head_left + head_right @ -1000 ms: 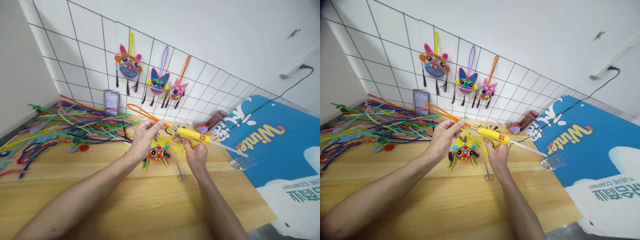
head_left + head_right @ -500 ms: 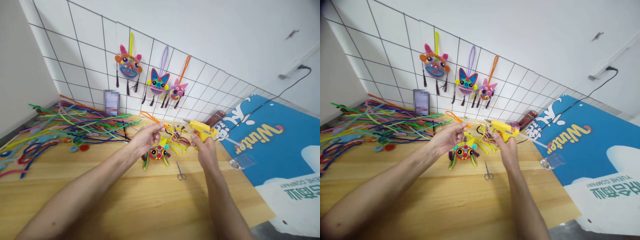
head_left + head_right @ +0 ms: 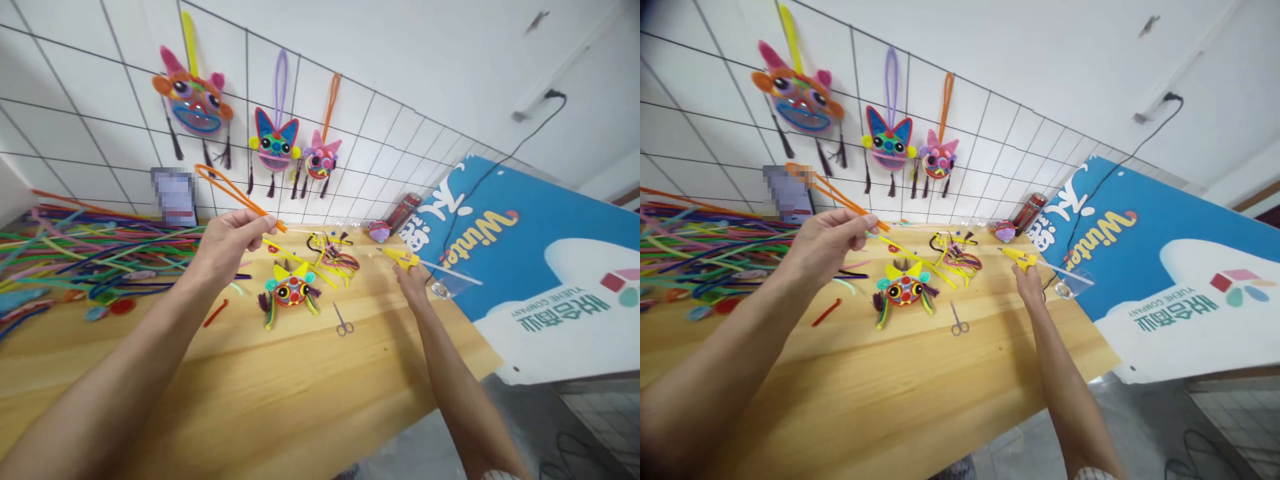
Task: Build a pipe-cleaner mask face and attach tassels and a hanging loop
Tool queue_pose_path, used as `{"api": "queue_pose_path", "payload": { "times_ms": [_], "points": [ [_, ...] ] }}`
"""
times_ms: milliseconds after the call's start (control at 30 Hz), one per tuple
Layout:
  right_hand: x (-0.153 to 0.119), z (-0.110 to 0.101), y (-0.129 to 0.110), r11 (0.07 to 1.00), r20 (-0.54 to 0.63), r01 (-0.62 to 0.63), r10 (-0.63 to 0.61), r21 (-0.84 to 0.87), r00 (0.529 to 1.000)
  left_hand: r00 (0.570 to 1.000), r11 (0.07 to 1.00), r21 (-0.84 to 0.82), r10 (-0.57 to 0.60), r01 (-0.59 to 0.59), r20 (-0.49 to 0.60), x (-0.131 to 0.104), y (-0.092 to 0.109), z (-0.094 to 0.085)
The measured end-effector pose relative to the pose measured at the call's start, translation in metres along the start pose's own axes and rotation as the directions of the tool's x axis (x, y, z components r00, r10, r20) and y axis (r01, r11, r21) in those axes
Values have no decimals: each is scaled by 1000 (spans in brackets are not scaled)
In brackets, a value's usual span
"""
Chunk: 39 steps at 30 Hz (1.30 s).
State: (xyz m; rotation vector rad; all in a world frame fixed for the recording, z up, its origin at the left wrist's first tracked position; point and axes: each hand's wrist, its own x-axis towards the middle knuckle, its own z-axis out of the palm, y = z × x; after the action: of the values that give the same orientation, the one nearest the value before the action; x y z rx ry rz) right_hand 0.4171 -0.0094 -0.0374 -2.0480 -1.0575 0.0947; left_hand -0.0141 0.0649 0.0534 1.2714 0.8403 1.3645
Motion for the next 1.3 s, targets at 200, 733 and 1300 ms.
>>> {"api": "queue_pose_path", "payload": {
  "times_ms": [200, 733, 1300],
  "points": [
    [25, 36, 14, 989, 12, -120, 121, -92, 993, 1000, 992, 127, -19, 20, -7, 15, -8, 2],
    [-98, 25, -30, 946, 158, 295, -314, 134, 936, 988, 951, 304, -95, 53, 124, 32, -26, -8],
    [-150, 105, -113, 874, 657, -42, -331, 483, 678, 915, 945, 293, -242, 146, 322, 29, -24, -15]
  ]
}}
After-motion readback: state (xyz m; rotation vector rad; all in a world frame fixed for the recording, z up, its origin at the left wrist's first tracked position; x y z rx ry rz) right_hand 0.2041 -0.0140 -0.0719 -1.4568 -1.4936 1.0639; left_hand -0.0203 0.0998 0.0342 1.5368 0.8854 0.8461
